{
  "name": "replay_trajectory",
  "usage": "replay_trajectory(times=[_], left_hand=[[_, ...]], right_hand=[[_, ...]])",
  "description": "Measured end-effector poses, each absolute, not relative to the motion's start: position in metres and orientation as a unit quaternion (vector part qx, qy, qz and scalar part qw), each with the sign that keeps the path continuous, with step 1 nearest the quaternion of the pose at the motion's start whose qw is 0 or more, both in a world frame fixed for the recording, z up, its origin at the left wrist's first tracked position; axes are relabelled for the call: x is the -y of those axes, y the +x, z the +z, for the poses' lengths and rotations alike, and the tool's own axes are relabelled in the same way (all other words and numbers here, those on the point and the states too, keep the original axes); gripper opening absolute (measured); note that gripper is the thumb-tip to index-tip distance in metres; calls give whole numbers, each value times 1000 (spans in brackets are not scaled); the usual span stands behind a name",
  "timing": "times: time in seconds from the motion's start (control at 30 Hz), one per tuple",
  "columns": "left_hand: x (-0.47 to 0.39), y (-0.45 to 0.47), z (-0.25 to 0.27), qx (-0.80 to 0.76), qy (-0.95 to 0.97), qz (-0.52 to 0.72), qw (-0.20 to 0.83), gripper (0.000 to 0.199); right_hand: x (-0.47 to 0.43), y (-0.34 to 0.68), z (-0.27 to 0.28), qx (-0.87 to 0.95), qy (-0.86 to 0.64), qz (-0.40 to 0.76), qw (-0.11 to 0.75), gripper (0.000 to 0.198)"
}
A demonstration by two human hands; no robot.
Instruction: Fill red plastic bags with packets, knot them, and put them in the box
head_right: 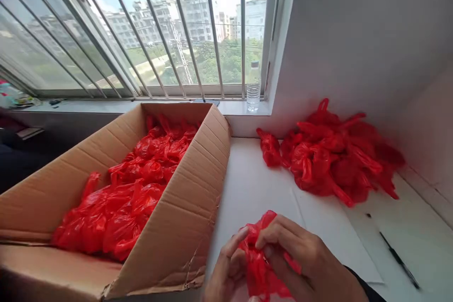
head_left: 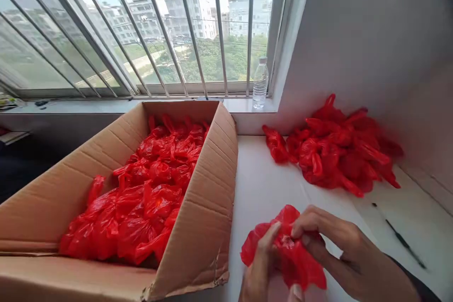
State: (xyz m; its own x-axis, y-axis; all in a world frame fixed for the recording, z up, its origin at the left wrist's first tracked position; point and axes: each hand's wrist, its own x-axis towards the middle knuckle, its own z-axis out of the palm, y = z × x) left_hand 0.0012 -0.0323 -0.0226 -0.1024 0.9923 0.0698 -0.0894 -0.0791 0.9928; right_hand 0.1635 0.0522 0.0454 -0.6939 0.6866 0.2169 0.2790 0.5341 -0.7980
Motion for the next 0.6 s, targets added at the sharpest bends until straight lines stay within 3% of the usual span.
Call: replay_trajectory(times=[0.17,0.33,0.4,0.5,0.6], left_hand=[[33,-20,-11,-527,597,500,341,43],[28,-26,2,-562,626,451,299,79],[23,-23,5,-563,645,438,274,65],[13,-17,10,-544,669,437,258,24],[3,-14,16,-555,651,461,235,15]], right_hand=[[-56,163,65,799,-337,389,312,12],[-56,165,67,785,-332,416,316,14],[-58,165,67,787,-320,424,314,16],[-60,169,67,791,-313,416,322,22],[-60,174,67,808,-299,400,314,36]])
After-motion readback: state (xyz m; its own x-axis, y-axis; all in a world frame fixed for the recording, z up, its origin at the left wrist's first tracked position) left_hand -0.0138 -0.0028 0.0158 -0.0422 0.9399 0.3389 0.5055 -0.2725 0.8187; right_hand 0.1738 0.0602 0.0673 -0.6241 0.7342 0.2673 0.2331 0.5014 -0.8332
